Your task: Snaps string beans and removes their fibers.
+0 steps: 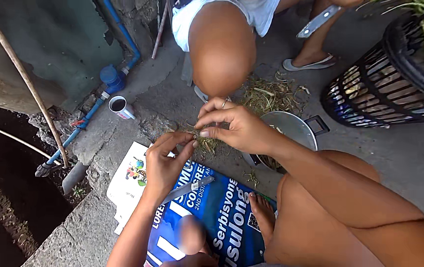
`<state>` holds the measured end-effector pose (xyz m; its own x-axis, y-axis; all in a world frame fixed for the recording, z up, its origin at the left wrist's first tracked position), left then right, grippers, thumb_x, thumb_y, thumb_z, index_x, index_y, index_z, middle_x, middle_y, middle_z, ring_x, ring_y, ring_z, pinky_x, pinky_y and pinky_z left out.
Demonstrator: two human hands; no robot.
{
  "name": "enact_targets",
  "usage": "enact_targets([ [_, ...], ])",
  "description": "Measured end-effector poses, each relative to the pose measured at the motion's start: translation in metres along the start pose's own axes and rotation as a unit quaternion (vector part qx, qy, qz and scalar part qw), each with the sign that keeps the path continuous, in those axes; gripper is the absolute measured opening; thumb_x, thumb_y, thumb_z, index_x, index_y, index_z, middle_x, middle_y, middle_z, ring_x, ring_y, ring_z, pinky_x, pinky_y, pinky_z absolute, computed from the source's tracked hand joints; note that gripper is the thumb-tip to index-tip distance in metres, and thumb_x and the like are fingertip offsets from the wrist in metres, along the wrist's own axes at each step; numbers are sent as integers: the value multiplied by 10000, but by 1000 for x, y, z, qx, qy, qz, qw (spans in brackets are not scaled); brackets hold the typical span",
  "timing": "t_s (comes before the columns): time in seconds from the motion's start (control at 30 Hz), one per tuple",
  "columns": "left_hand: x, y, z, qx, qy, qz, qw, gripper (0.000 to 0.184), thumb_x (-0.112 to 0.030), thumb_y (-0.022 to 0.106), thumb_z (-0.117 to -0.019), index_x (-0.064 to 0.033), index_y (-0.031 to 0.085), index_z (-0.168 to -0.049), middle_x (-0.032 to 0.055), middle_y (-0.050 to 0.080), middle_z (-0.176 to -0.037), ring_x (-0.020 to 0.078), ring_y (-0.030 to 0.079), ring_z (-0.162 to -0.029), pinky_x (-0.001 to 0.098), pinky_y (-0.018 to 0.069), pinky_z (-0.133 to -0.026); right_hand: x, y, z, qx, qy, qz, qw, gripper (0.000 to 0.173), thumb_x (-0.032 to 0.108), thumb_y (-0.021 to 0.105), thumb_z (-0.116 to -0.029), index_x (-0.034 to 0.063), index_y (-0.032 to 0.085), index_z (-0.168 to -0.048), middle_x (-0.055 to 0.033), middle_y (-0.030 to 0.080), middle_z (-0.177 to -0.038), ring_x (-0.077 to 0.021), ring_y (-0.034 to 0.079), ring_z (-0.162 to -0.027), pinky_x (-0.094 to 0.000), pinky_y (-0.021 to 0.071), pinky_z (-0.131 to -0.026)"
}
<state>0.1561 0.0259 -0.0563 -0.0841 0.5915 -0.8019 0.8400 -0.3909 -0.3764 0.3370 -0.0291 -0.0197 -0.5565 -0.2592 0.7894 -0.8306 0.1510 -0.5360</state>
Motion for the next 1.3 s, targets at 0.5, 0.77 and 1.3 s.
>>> enact_targets([
  [0.5,14,-21,-5,-29,-99,191,976,123,-116,666,-972,-112,780,-1018,-55,735,-984,42,678,-850,232,582,-775,-31,39,7,44,170,-243,954,90,29,641,-909,25,716,-859,-81,652,-1104,-100,612,-991,-226,521,-764],
  [0.77,36,-71,-10,-113,-101,274,950,179,-142,582,-1028,-187,748,-1078,-75,722,-1022,40,668,-898,218,566,-808,-90,59,16,91,296,-166,936,93,-12,665,-932,-22,702,-847,-136,657,-1050,-182,601,-979,-346,500,-837],
  [1.3,43,-142,-1,-183,-32,193,963,181,-116,465,-1073,-193,610,-1149,-67,664,-1096,74,663,-950,245,573,-843,-177,51,15,230,377,280,852,318,170,688,-954,-21,708,-1207,-267,580,-1332,-442,540,-1269,-614,448,-1014],
])
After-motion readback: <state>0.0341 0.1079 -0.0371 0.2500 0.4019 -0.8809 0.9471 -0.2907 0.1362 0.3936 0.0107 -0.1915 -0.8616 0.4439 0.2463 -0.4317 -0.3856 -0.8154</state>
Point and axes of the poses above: each hand's wrist, its own z-axis away from the middle knuckle, its own y-axis out of the palm, x = y × z, the point moved 5 cm from there along -z, towards the middle knuckle
